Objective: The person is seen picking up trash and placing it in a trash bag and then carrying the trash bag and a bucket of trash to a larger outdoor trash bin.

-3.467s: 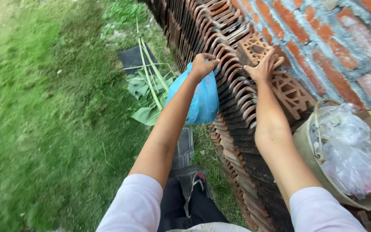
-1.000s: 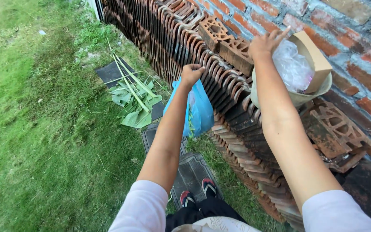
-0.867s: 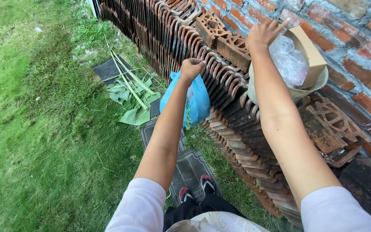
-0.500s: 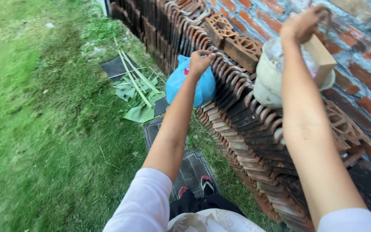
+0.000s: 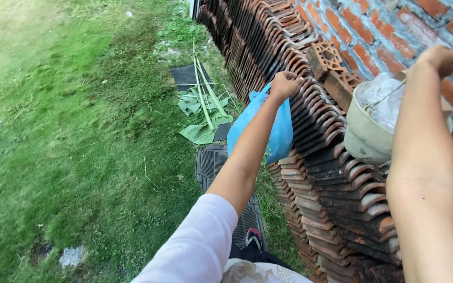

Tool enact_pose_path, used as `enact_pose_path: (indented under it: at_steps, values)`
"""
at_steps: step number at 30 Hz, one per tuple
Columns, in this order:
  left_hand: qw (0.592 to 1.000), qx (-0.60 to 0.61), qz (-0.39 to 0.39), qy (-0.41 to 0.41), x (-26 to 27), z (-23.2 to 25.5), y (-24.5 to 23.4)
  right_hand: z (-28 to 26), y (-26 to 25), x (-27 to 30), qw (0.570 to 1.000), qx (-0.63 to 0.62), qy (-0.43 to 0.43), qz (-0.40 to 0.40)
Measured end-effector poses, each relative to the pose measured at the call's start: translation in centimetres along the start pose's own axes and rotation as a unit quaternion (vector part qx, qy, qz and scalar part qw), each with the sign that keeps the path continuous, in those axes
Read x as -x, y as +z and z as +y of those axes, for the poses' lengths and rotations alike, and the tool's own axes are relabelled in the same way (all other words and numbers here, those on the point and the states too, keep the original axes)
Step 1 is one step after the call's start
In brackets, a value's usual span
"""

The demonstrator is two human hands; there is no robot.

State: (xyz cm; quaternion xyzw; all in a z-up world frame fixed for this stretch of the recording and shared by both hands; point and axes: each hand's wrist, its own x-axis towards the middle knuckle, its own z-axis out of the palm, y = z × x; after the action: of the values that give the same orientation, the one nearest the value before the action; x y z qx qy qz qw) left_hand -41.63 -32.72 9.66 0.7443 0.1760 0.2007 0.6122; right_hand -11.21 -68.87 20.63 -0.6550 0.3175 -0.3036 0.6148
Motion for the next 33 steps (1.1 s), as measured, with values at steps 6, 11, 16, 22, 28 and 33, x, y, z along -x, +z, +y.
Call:
enact_pose_path:
  at_steps: [6, 11, 16, 22, 28, 33]
  values:
    - [0.996, -0.049, 0.073, 0.019, -0.4, -0.1, -6.7, -2.6, 4.1, 14.5, 0.979, 0.064, -0.184, -0.05]
    - [0.992, -0.048, 0.114, -0.01, -1.3, -2.1, -13.7, -5.2, 4.1, 29.9, 0.963, 0.112, -0.189, -0.159]
    - [0.981, -0.069, 0.18, 0.004, -2.5, -6.9, -21.5, 1.9, 7.5, 37.7, 0.92, 0.148, -0.265, -0.249]
    - [0.972, -0.098, 0.206, -0.053, -1.3, -14.6, -29.1, 12.5, 11.3, 49.7, 0.87, 0.169, -0.254, -0.386]
    - [0.949, -0.149, 0.244, -0.135, -1.7, -23.8, -37.7, 20.0, 15.5, 61.5, 0.811, 0.285, -0.179, -0.477]
    - [0.909, -0.157, 0.311, -0.231, -2.8, -28.9, -45.4, 28.1, 24.4, 67.4, 0.731, 0.315, -0.054, -0.603]
